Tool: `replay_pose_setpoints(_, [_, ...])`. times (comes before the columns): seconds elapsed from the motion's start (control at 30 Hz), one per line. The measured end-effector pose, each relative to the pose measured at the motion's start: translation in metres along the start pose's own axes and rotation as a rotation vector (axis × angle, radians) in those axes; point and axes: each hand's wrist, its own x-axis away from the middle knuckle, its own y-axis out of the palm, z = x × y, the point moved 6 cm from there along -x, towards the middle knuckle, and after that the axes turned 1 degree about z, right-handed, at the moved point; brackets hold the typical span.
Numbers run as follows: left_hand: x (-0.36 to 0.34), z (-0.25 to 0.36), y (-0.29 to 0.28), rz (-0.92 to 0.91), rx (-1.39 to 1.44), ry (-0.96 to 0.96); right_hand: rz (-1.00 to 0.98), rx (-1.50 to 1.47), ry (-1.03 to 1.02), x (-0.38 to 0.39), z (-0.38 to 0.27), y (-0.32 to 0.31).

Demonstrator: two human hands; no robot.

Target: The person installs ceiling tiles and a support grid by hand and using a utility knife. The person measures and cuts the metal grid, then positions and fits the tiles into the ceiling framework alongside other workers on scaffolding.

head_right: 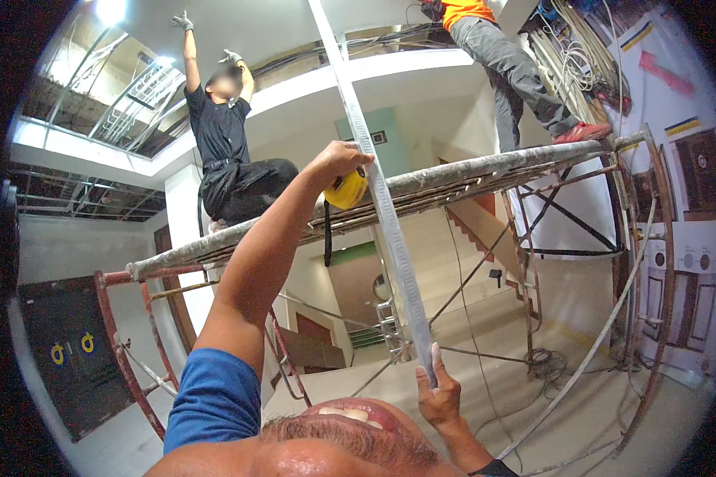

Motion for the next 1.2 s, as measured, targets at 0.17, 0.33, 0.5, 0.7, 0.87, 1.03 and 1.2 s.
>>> replay_pose_setpoints(0.17, [-0.020, -0.005, 0.004, -0.011, -0.384, 0.261, -0.008, 0.005, 0.016, -0.002, 0.004, 0.005])
replay_pose_setpoints(0.33, [-0.010, 0.008, 0.002, 0.009, -0.420, 0.297, 0.004, 0.009, -0.004, -0.001, 0.006, 0.006])
replay_pose_setpoints(0.5, [-0.003, 0.001, -0.005, 0.040, -0.183, 0.099, 0.010, -0.036, -0.003, 0.003, -0.006, 0.008])
replay_pose_setpoints(0.7, [0.004, 0.004, -0.008, 0.027, 0.090, 0.027, 0.047, -0.011, -0.043, -0.001, -0.019, 0.008])
replay_pose_setpoints(0.87, [-0.005, -0.017, -0.001, 0.065, 0.141, 0.021, 0.013, 0.069, -0.006, 0.001, -0.018, 0.013])
replay_pose_setpoints(1.03, [0.010, -0.010, -0.002, 0.042, 0.261, 0.049, 0.081, 0.054, -0.124, 0.000, -0.018, 0.018])
replay_pose_setpoints(1.2, [0.018, -0.014, -0.009, -0.043, 0.265, 0.078, 0.111, 0.067, -0.240, 0.005, -0.016, 0.025])
